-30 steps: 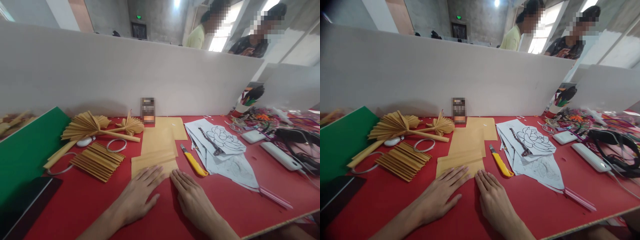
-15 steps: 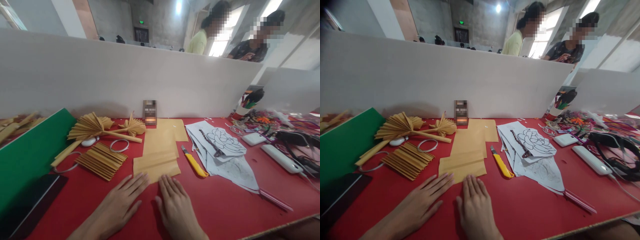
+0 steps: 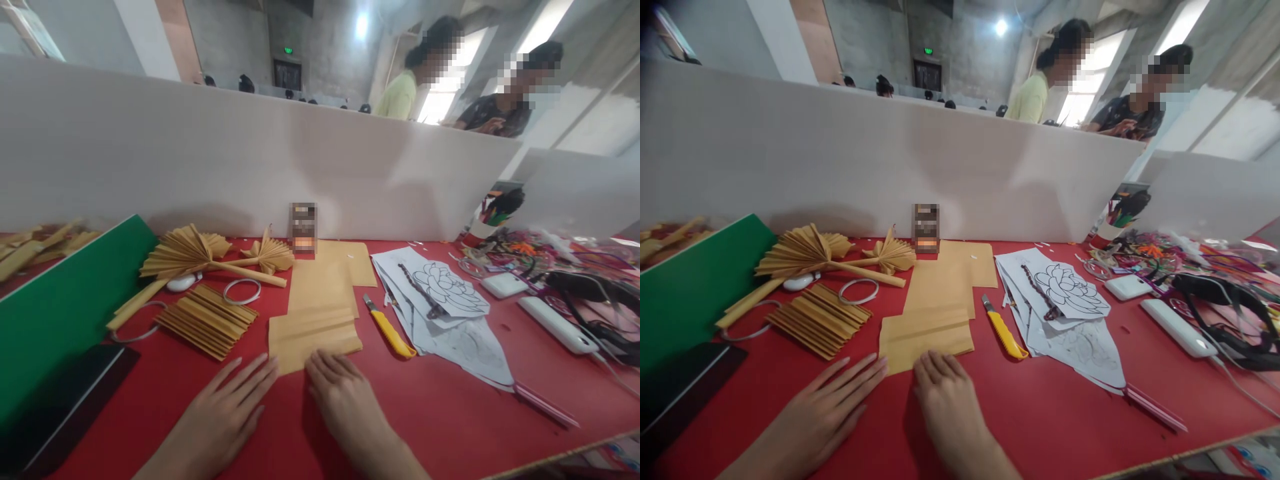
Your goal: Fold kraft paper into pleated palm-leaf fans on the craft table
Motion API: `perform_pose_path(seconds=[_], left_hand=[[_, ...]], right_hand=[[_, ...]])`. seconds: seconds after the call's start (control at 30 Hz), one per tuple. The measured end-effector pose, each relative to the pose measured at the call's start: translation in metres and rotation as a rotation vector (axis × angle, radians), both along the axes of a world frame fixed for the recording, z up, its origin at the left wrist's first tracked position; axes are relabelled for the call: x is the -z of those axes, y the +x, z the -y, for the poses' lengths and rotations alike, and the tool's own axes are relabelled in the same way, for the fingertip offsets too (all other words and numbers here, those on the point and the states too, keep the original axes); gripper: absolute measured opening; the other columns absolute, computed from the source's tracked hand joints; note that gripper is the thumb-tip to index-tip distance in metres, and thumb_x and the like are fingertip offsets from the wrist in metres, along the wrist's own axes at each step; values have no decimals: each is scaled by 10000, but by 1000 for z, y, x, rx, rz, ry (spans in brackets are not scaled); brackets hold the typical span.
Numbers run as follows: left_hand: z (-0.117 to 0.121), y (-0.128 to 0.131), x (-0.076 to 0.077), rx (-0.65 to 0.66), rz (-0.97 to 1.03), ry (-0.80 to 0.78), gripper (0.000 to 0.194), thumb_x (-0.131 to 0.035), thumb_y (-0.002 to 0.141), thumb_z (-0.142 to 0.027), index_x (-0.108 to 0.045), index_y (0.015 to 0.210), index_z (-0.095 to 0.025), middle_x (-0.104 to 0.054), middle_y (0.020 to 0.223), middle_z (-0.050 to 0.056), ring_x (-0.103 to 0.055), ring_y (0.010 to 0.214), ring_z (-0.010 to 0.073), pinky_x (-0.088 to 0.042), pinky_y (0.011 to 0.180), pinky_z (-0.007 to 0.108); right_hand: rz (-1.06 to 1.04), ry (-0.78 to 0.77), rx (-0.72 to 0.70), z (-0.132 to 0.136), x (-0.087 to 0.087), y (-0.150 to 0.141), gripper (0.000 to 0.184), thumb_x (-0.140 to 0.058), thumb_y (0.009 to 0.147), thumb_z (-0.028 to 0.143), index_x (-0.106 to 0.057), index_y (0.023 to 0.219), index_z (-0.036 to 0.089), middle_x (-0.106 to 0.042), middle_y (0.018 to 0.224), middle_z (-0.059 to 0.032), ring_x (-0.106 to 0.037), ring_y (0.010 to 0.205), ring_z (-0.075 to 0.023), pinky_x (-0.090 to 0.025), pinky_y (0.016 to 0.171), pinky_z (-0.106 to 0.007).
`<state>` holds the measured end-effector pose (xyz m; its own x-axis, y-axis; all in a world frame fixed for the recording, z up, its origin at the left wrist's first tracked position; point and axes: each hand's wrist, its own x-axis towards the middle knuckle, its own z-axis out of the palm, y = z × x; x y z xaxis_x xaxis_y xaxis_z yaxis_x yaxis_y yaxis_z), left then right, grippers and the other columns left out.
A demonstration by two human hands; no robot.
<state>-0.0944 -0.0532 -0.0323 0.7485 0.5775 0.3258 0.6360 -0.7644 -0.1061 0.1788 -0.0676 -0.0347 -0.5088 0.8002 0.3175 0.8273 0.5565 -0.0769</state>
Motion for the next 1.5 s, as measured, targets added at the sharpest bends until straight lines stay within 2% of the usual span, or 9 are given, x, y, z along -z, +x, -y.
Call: perform_pose_path(seconds=[0.17, 0.4, 0.6, 0.73, 0.93, 1.07, 1.17, 1.27, 1.5], left_hand=[[1, 4, 5, -22, 85, 31, 478, -482, 1029, -217, -550, 1500, -266, -633, 1487, 19, -590, 1361, 228, -368, 1144, 359], [-14, 48, 6, -161, 88, -6, 365, -431, 1039, -87, -687, 1276, -197, -743, 1290, 101, -668, 1199, 285, -426, 1021, 441], [-19, 70, -19, -202, -31, -84, 330, -488, 959, -6, -727, 1114, -172, -745, 1024, 116, -686, 935, 291, -479, 827, 421], [-17, 88, -19, -219, -116, -4, 344, -511, 906, 30, -734, 1111, -131, -737, 954, 128, -670, 848, 281, -500, 773, 413], [-20, 104, -20, -212, -135, 7, 345, -492, 888, 49, -728, 1069, -127, -730, 915, 122, -671, 832, 277, -519, 740, 392], [-33, 107, -32, -252, 203, -320, 233, -502, 946, -43, -695, 915, -169, -732, 881, 91, -703, 825, 253, -535, 740, 353], [-33, 123, -37, -285, 745, -774, 192, -560, 989, -272, -642, 831, -199, -700, 725, 18, -683, 654, 187, -512, 615, 271], [-23, 147, -35, -257, 1161, -1157, 137, -639, 917, -317, -643, 878, -186, -726, 732, 19, -696, 630, 188, -489, 524, 239], [-23, 147, -37, 56, 1345, -1298, 328, -707, 883, -273, -720, 1193, -166, -754, 1234, 126, -715, 1122, 274, -554, 1015, 398]], right_hand=[[194, 150, -189, -16, -15, 52, 497, -498, 915, -47, -587, 1397, 39, -692, 1338, -211, -676, 1232, -307, -537, 1079, -440], [340, 198, -309, -33, -36, 35, 430, -453, 972, -6, -534, 1394, -9, -741, 1044, -202, -709, 967, -311, -567, 907, -442], [241, 208, -281, -45, -34, 36, 325, -455, 994, 15, -603, 1272, 94, -733, 1006, -151, -695, 907, -279, -540, 889, -419], [248, 222, -304, -51, -37, 36, 244, -458, 1002, 37, -650, 1127, 121, -719, 899, -114, -669, 805, -257, -541, 805, -404], [-145, 167, -122, -40, -35, 45, 322, -443, 1007, 74, -590, 1272, 182, -731, 1171, -118, -672, 1116, -263, -471, 1067, -475], [-612, -33, 186, -18, -33, 43, 150, -479, 1038, 257, -552, 1162, 215, -712, 1029, -98, -704, 952, -241, -585, 834, -360], [-775, -259, 182, -12, -44, 32, 206, -489, 1052, 368, -515, 1197, 225, -709, 1021, -85, -720, 904, -219, -597, 781, -312], [-779, -300, 193, -19, -59, 22, 251, -524, 1036, 384, -512, 1230, 225, -723, 1036, -80, -728, 898, -227, -587, 791, -322], [-553, -238, 91, -39, -81, 31, 87, -538, 1030, 225, -621, 1001, 228, -718, 794, -7, -693, 674, -181, -495, 598, -258]])
